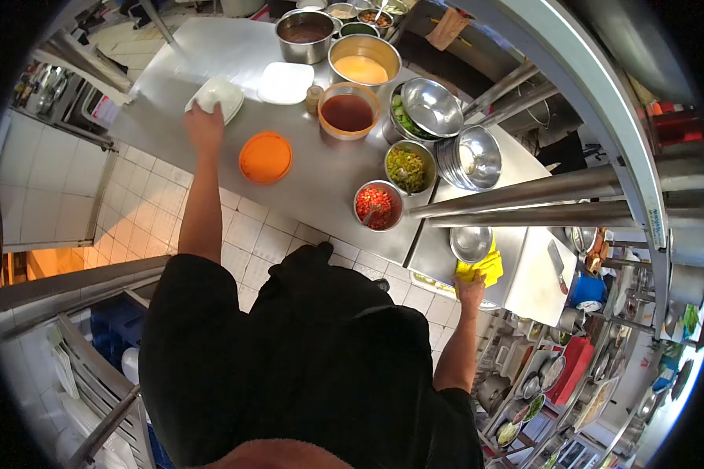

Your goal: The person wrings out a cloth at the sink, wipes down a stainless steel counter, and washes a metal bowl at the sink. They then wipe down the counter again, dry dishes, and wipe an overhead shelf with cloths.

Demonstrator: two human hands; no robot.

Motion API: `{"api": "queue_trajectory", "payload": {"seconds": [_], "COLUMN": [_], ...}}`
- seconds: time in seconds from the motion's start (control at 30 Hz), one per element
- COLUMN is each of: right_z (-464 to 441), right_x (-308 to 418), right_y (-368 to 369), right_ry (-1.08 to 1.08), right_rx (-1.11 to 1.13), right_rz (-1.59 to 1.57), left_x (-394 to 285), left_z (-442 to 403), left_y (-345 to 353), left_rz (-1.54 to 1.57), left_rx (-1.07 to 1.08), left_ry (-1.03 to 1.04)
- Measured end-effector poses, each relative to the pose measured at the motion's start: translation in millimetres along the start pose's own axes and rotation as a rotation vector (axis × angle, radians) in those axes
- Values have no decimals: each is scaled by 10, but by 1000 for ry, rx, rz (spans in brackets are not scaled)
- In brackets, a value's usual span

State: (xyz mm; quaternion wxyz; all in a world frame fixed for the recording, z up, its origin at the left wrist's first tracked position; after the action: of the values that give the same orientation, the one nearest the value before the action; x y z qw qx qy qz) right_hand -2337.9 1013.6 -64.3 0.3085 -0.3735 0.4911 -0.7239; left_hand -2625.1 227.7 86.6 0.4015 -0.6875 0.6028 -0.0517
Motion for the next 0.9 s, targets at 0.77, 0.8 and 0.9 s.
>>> {"api": "queue_trajectory", "payload": {"seconds": [0.77, 0.8, 0.9], "right_z": [2244, 2403, 2791], "right_x": [1530, 1704, 2414], "right_y": [-5618, -6038, -7188], "right_ry": [-517, -615, -753], "right_rx": [-830, -923, -1300], "right_rz": [-735, -711, -333], "left_x": [56, -17, -137], "left_z": [771, 654, 430], "left_y": [2168, 1864, 1145], "left_rz": [1020, 1040, 933], "left_rx": [774, 680, 600], "left_ry": [-898, -856, -745]}}
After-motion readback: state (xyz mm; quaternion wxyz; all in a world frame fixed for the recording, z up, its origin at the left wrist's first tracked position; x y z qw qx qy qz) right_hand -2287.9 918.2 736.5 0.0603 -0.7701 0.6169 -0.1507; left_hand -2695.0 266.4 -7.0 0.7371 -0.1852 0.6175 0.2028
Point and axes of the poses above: each hand's wrist, its own z-axis away from the middle knuckle, its own y-axis out of the palm, x = y × z, the point moved 9 cm from there along -z, towards the middle knuckle, and after that the axes turned 4 degrees about x, right-handed, at the moved point
